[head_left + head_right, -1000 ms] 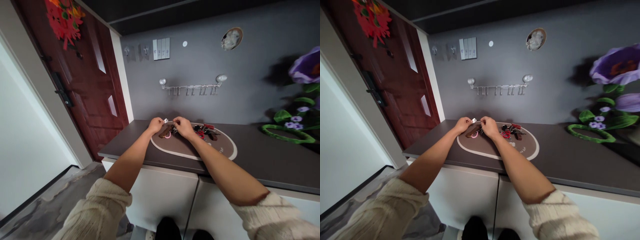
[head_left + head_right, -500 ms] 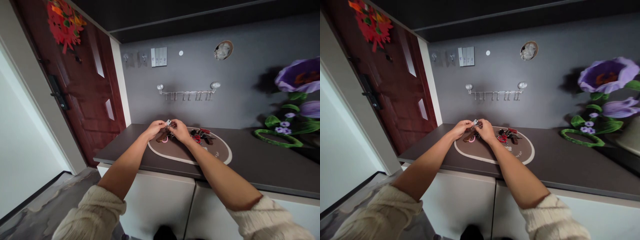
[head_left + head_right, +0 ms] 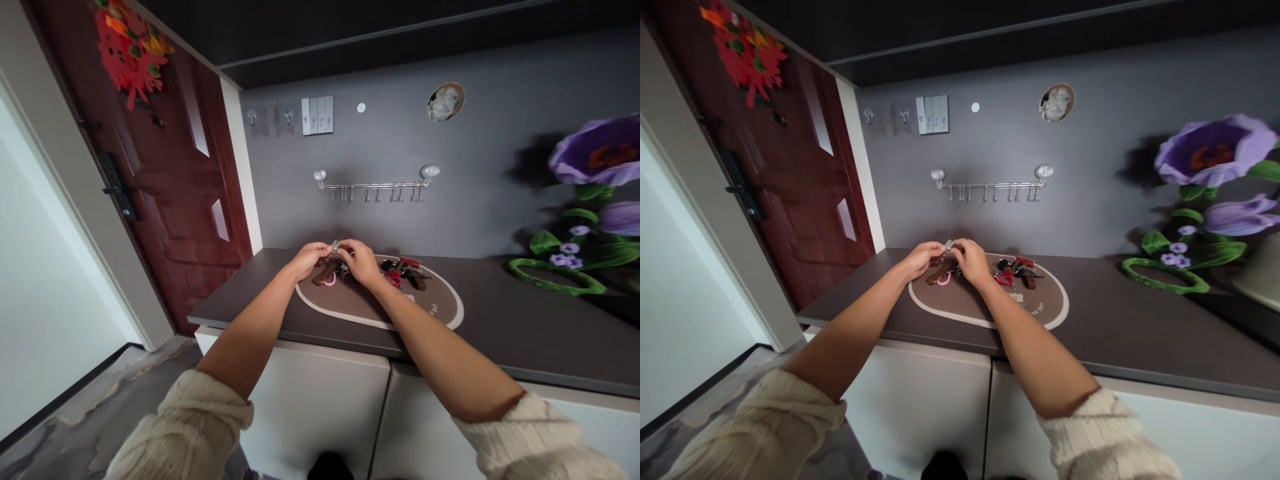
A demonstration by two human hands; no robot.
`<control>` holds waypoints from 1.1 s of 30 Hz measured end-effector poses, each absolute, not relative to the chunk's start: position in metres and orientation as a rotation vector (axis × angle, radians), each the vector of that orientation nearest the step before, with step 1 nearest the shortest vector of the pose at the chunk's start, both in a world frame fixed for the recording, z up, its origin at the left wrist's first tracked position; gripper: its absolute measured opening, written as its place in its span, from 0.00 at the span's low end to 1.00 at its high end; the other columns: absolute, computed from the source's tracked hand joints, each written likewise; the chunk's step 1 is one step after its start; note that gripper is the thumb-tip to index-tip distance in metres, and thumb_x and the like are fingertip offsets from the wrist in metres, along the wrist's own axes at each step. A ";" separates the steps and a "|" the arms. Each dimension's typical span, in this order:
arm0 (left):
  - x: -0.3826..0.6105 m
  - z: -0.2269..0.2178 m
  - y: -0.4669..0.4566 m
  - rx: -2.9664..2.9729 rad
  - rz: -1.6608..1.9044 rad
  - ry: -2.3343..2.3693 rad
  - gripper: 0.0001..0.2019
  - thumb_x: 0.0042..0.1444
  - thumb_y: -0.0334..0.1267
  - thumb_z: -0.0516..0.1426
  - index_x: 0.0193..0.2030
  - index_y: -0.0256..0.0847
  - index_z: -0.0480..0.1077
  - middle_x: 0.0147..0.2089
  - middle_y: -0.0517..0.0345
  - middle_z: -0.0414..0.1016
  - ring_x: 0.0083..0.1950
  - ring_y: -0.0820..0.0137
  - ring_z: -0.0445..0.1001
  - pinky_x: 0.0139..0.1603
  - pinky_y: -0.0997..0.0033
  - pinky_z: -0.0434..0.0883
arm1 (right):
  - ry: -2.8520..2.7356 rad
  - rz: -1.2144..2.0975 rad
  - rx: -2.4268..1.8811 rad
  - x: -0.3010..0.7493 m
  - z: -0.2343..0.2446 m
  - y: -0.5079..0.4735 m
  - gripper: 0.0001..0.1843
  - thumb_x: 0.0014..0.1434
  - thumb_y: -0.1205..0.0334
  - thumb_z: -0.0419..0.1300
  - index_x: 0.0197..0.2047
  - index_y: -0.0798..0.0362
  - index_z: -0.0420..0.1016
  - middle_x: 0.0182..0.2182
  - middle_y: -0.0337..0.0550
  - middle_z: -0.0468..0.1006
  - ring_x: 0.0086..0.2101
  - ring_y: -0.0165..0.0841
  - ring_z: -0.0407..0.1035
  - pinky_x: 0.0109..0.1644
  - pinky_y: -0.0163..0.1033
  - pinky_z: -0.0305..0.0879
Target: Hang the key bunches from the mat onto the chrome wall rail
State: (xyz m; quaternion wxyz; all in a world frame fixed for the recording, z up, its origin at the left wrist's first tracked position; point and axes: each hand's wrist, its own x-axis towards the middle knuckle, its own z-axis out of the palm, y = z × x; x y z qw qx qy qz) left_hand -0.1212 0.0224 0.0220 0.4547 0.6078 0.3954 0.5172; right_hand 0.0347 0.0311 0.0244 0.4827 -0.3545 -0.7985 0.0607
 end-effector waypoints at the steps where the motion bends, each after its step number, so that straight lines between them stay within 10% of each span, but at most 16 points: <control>1: -0.121 0.022 0.022 1.488 1.273 0.962 0.09 0.45 0.40 0.57 0.28 0.35 0.68 0.24 0.62 0.66 0.27 0.79 0.63 0.33 0.76 0.59 | -1.944 0.147 -0.854 0.035 0.024 0.031 0.10 0.53 0.64 0.52 0.38 0.54 0.71 0.36 0.45 0.74 0.37 0.32 0.67 0.42 0.37 0.60; 33: -0.109 0.020 0.019 1.883 1.347 1.176 0.10 0.51 0.40 0.49 0.28 0.36 0.66 0.27 0.60 0.66 0.29 0.76 0.63 0.34 0.75 0.60 | -1.745 0.462 -0.768 0.041 0.033 0.032 0.13 0.53 0.54 0.50 0.31 0.56 0.68 0.31 0.43 0.73 0.33 0.31 0.66 0.40 0.37 0.60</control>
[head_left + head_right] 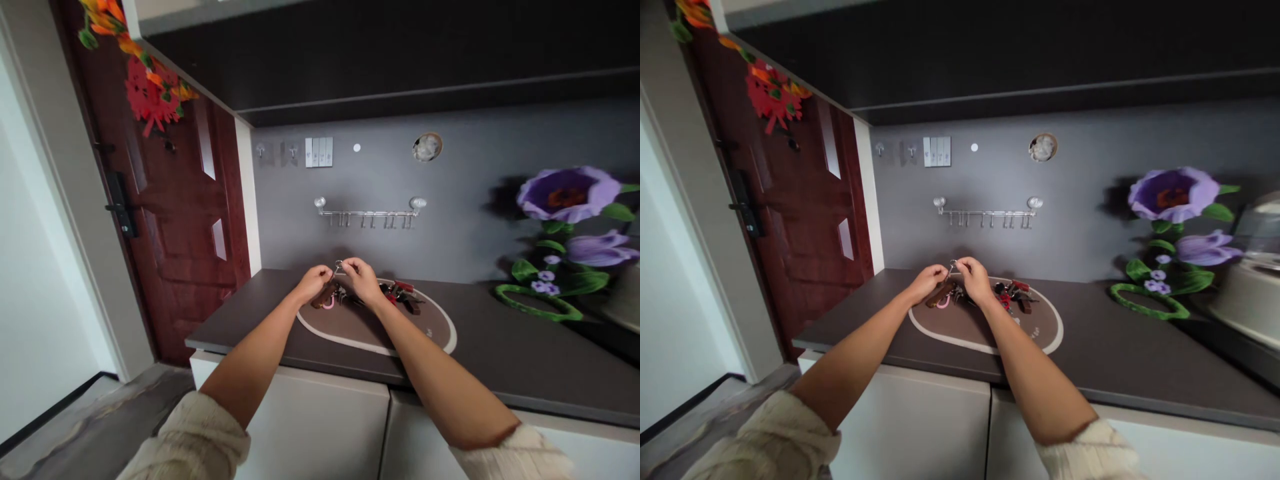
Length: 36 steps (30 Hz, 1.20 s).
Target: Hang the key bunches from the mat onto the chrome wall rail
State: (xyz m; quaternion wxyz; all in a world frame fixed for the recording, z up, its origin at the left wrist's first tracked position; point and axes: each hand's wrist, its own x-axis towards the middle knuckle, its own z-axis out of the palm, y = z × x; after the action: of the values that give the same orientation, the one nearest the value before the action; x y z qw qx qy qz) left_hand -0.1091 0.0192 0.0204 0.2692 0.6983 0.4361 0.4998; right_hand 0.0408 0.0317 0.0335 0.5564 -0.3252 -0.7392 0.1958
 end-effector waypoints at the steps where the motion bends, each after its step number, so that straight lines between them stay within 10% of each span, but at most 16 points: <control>1: -0.108 0.020 0.020 1.938 1.351 1.234 0.10 0.51 0.39 0.48 0.29 0.36 0.66 0.28 0.60 0.67 0.30 0.75 0.64 0.34 0.75 0.60 | -1.738 0.461 -0.765 0.041 0.034 0.032 0.14 0.53 0.54 0.50 0.32 0.55 0.68 0.30 0.43 0.73 0.33 0.31 0.66 0.40 0.37 0.61; 16: -0.113 0.024 0.016 2.326 1.330 1.959 0.15 0.57 0.40 0.42 0.32 0.41 0.68 0.35 0.51 0.71 0.39 0.66 0.67 0.40 0.69 0.58 | -1.652 0.338 -0.863 0.025 0.079 0.072 0.11 0.49 0.58 0.50 0.27 0.55 0.70 0.22 0.40 0.72 0.24 0.29 0.64 0.32 0.36 0.63; 36: -0.116 0.019 0.023 2.439 1.369 2.061 0.15 0.58 0.37 0.42 0.31 0.39 0.68 0.33 0.53 0.71 0.38 0.69 0.67 0.40 0.69 0.60 | -1.564 0.073 -1.348 -0.021 0.130 0.112 0.13 0.51 0.68 0.50 0.32 0.59 0.76 0.32 0.52 0.77 0.37 0.35 0.71 0.41 0.33 0.62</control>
State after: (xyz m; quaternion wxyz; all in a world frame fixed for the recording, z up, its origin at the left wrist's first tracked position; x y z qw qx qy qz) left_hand -0.1155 0.0230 0.0191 -0.1657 0.6922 0.5851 0.3887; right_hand -0.0213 0.1125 0.1297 0.5124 -0.5603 -0.6501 0.0303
